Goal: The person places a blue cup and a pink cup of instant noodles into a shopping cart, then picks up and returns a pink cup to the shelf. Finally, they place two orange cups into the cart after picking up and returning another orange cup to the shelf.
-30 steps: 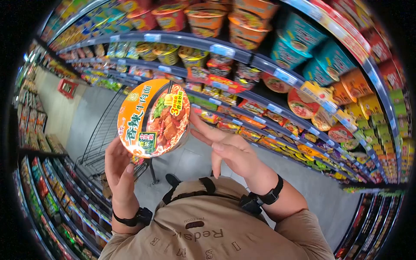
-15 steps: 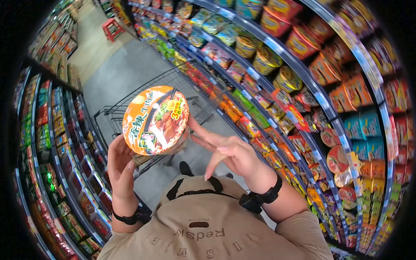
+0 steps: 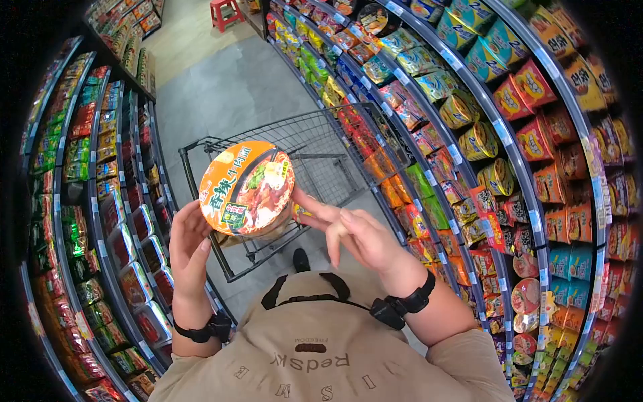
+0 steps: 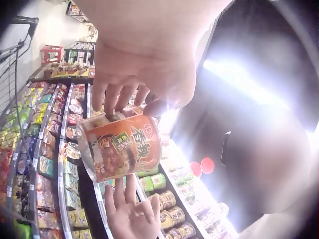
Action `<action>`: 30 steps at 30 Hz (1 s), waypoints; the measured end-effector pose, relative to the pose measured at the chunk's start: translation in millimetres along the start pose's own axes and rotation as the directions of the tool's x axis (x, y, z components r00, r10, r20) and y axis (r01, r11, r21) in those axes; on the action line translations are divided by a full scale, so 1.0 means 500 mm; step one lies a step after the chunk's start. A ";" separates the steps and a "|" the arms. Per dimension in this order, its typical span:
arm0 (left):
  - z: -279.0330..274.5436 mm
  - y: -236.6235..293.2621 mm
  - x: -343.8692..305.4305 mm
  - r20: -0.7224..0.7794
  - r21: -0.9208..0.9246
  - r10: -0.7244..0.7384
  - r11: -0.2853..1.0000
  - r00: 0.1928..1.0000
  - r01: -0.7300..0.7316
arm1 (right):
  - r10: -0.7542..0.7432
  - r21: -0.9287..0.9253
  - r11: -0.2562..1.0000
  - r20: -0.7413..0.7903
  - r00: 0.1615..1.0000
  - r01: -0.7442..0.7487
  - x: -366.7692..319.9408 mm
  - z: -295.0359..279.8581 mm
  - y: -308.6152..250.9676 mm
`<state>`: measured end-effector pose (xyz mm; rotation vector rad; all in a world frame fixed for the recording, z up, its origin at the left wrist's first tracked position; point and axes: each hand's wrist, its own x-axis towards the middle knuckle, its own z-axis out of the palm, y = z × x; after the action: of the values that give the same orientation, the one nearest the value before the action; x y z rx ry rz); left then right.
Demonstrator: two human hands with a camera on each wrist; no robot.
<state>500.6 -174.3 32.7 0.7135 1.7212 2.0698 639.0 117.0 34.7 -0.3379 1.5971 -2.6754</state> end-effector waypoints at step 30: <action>-0.004 -0.740 0.123 -0.177 0.541 -0.805 0.400 0.565 0.740 | 0.953 0.483 0.301 -0.172 0.248 -0.822 0.127 -0.441 0.497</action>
<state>432.2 -67.9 -320.5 0.0543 2.0518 0.8329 509.9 181.8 -271.1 1.0055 0.8389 -1.9267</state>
